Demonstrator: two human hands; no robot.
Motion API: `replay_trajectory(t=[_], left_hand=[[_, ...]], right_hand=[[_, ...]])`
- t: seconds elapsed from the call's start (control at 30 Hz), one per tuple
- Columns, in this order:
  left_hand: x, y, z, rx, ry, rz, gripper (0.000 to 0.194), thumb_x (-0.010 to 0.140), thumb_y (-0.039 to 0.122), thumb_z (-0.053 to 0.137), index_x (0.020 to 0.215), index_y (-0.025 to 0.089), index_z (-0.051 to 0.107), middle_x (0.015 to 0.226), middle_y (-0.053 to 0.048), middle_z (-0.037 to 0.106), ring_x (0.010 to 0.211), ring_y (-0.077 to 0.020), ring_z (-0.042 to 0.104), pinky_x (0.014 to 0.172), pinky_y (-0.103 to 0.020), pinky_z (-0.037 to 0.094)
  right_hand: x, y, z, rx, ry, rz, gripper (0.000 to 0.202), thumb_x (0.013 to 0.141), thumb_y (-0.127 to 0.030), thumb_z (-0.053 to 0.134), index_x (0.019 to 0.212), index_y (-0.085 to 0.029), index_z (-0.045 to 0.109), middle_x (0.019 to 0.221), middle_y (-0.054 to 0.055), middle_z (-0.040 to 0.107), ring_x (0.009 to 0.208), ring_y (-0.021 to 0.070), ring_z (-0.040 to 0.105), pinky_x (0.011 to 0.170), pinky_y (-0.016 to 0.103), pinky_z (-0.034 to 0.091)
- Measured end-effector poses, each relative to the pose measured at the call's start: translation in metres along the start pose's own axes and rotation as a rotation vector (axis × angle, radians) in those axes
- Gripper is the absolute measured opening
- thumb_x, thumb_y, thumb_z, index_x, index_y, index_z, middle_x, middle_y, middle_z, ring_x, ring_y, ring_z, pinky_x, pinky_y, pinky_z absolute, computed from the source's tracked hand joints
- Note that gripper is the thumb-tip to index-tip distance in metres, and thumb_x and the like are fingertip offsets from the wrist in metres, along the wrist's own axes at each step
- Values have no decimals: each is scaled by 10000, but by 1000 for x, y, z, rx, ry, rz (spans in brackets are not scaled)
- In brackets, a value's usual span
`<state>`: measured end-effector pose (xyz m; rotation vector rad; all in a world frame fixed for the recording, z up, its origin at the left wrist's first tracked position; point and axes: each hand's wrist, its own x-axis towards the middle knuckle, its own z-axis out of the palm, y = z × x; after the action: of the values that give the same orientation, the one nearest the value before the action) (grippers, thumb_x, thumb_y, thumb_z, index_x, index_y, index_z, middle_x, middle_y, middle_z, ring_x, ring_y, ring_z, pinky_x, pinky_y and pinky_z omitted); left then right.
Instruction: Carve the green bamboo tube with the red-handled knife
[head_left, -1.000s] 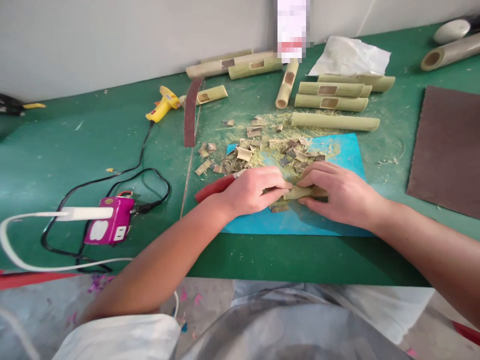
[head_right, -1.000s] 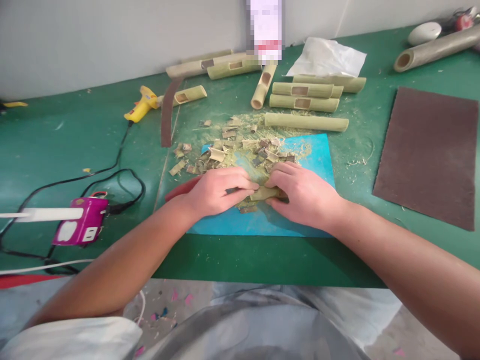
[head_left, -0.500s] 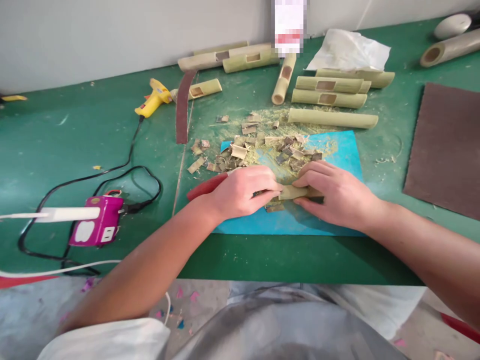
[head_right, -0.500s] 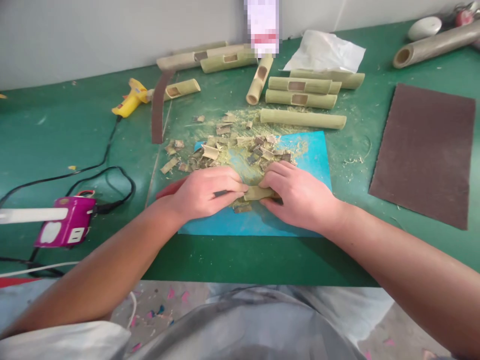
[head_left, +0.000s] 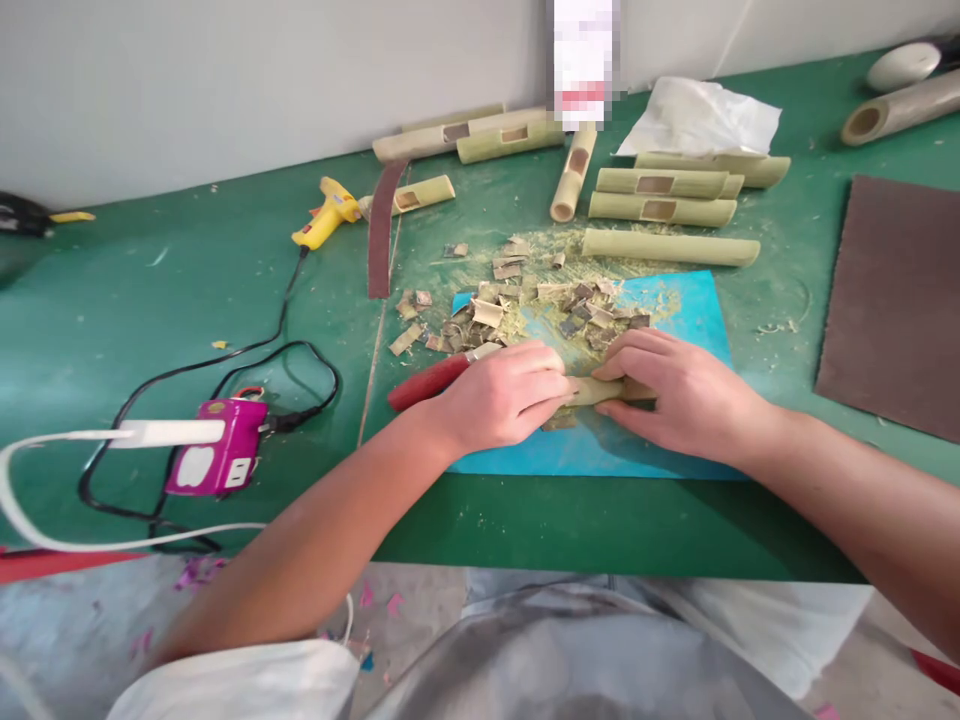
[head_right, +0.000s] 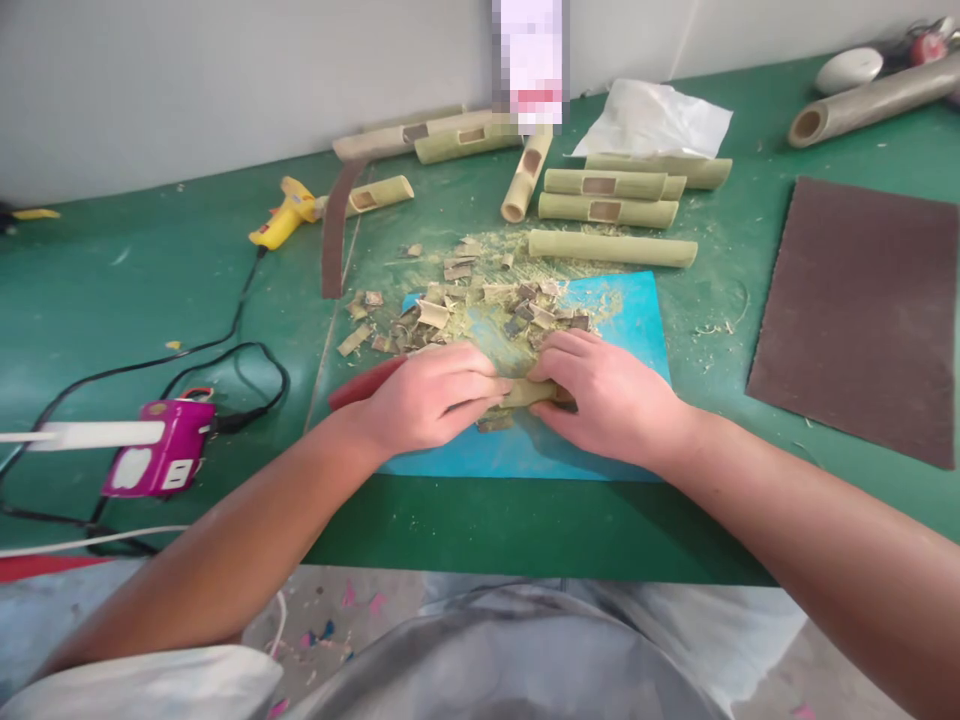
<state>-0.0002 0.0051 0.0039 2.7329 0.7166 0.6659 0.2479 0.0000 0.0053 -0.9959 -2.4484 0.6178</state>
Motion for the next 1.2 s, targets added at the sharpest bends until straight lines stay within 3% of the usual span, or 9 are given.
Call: replay_trajectory(t=[0.17, 0.67, 0.9, 1.03, 1.2], left_hand=[[-1, 1, -1, 236, -4, 119, 249, 1003, 150, 478, 856, 170, 678, 836, -62, 660, 727, -165, 539, 685, -298, 461], [-2, -2, 3, 133, 30, 71, 229, 999, 196, 500, 849, 200, 674, 858, -58, 649, 763, -171, 563, 694, -309, 474], [-1, -9, 7, 132, 50, 111, 205, 991, 185, 517, 854, 189, 668, 872, -68, 663, 788, -175, 579, 716, -300, 482], [-3, -9, 5, 102, 67, 94, 171, 994, 176, 519, 924, 179, 676, 880, -67, 668, 796, -167, 589, 743, -291, 496], [0, -8, 7, 147, 52, 100, 193, 989, 189, 525, 875, 175, 679, 862, -72, 662, 770, -172, 579, 701, -296, 484]], right_hand=[[0, 0, 0, -14, -3, -12, 96, 859, -268, 634, 922, -195, 635, 934, 91, 672, 878, 245, 614, 768, 379, 511], [2, 2, -4, 14, -5, 25, 100, 851, -267, 667, 918, -193, 652, 891, 66, 661, 841, 217, 609, 733, 343, 493], [3, 5, -5, 28, 3, -2, 107, 865, -266, 651, 918, -175, 671, 861, 63, 652, 813, 214, 611, 715, 339, 493], [4, 5, -6, 26, -20, 12, 109, 854, -265, 670, 929, -185, 670, 890, 62, 664, 844, 217, 623, 737, 337, 495], [4, 3, -3, -60, 36, -28, 149, 832, -220, 679, 970, -164, 667, 888, 67, 679, 804, 209, 620, 709, 324, 496]])
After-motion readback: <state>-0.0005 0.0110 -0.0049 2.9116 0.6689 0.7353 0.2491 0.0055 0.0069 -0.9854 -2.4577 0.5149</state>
